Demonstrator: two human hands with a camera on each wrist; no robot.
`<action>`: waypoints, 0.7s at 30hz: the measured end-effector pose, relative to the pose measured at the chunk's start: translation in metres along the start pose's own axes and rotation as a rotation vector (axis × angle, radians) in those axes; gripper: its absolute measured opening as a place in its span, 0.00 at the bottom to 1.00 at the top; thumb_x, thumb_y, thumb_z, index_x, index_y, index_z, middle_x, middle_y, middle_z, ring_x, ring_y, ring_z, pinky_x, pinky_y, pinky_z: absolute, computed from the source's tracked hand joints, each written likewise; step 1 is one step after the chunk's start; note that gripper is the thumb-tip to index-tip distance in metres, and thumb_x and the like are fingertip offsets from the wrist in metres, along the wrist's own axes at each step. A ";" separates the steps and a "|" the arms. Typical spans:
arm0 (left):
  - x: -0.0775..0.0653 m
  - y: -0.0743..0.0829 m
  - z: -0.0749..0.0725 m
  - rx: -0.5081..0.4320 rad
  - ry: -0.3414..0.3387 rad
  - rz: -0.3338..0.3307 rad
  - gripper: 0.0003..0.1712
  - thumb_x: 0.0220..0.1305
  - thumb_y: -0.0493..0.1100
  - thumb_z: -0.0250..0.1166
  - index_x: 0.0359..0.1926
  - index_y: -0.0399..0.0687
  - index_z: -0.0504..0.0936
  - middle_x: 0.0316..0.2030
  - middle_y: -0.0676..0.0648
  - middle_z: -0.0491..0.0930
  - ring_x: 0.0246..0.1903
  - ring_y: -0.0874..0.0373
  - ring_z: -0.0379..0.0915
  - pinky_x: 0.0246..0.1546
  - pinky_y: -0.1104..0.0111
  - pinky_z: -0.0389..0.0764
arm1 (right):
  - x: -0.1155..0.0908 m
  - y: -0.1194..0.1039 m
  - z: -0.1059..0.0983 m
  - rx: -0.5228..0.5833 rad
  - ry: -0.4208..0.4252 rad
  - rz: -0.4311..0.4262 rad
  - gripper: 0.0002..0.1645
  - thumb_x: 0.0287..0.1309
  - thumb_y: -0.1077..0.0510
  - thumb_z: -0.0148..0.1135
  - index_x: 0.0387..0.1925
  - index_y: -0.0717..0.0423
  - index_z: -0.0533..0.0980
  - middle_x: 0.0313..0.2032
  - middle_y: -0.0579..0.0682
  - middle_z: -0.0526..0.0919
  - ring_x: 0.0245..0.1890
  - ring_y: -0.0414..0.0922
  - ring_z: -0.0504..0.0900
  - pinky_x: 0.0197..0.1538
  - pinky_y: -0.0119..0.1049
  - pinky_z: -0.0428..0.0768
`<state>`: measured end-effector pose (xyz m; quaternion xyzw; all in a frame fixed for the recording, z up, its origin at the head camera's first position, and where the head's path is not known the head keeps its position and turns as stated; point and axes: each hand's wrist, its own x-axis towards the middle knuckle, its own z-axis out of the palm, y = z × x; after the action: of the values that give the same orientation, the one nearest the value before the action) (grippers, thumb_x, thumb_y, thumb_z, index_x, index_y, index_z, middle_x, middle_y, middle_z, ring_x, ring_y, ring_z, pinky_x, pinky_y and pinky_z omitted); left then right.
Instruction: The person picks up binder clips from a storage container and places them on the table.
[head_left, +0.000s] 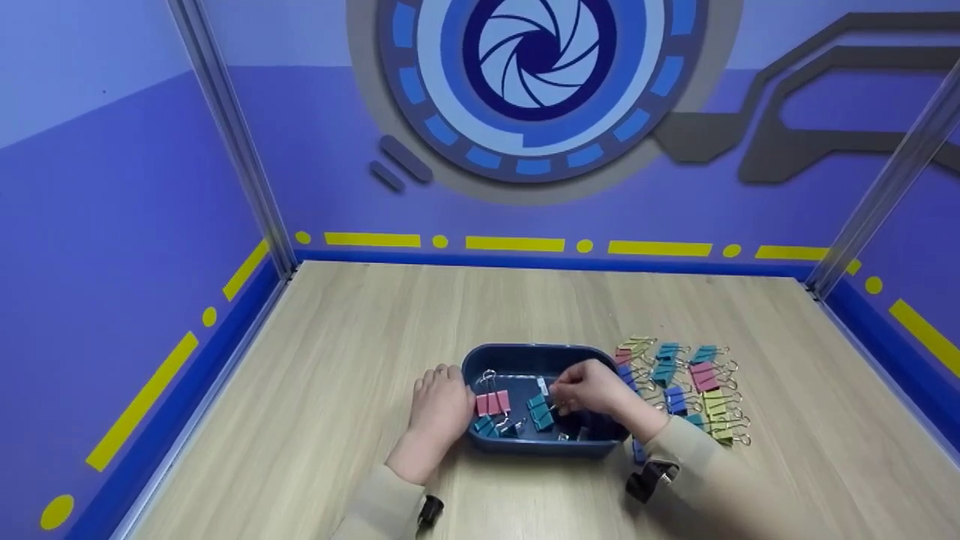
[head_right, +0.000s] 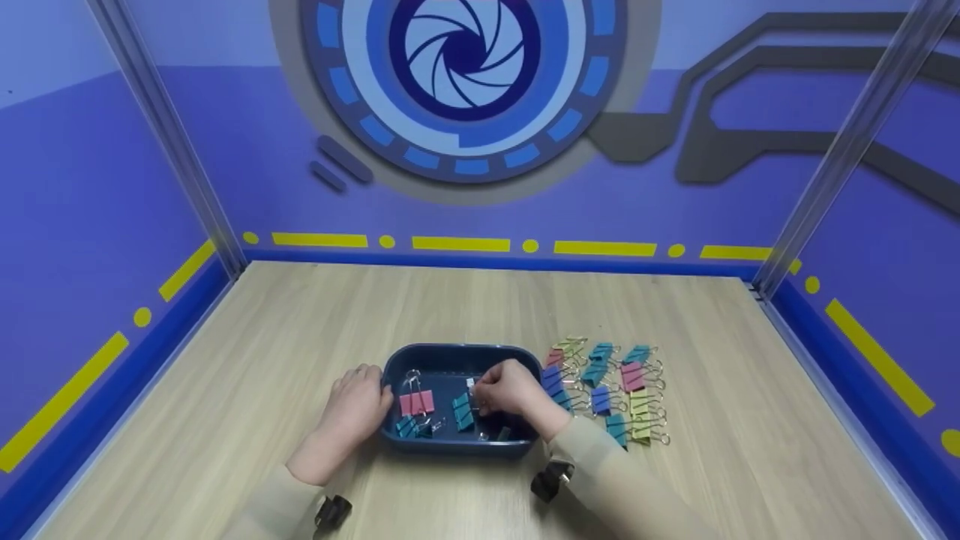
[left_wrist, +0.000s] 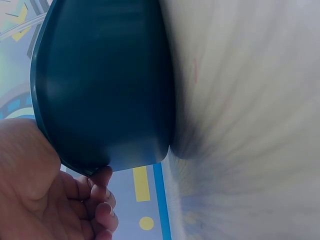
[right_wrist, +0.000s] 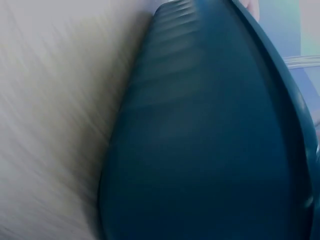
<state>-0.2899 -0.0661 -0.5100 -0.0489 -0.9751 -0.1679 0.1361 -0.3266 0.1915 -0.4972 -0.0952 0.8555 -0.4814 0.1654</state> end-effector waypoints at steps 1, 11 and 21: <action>0.000 0.000 0.000 0.002 0.002 0.001 0.15 0.65 0.43 0.64 0.43 0.32 0.80 0.37 0.38 0.80 0.41 0.42 0.76 0.44 0.53 0.74 | 0.000 0.000 0.000 0.003 -0.003 0.006 0.11 0.66 0.62 0.64 0.37 0.70 0.84 0.27 0.53 0.88 0.23 0.38 0.85 0.32 0.33 0.85; -0.001 -0.001 0.001 0.000 0.030 0.018 0.14 0.63 0.41 0.64 0.41 0.32 0.80 0.36 0.38 0.80 0.40 0.43 0.76 0.42 0.53 0.73 | -0.002 0.002 -0.001 -0.257 -0.026 -0.204 0.14 0.51 0.64 0.76 0.42 0.64 0.86 0.30 0.53 0.90 0.29 0.37 0.83 0.35 0.31 0.80; -0.002 0.000 -0.001 -0.003 0.004 0.004 0.15 0.65 0.42 0.64 0.44 0.32 0.80 0.38 0.38 0.81 0.42 0.43 0.76 0.44 0.54 0.73 | 0.002 0.007 0.003 -0.289 -0.009 -0.187 0.07 0.50 0.64 0.76 0.34 0.57 0.88 0.28 0.48 0.89 0.26 0.34 0.78 0.31 0.28 0.76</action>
<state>-0.2878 -0.0664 -0.5101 -0.0505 -0.9745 -0.1693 0.1384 -0.3274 0.1917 -0.5049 -0.1990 0.9025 -0.3664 0.1082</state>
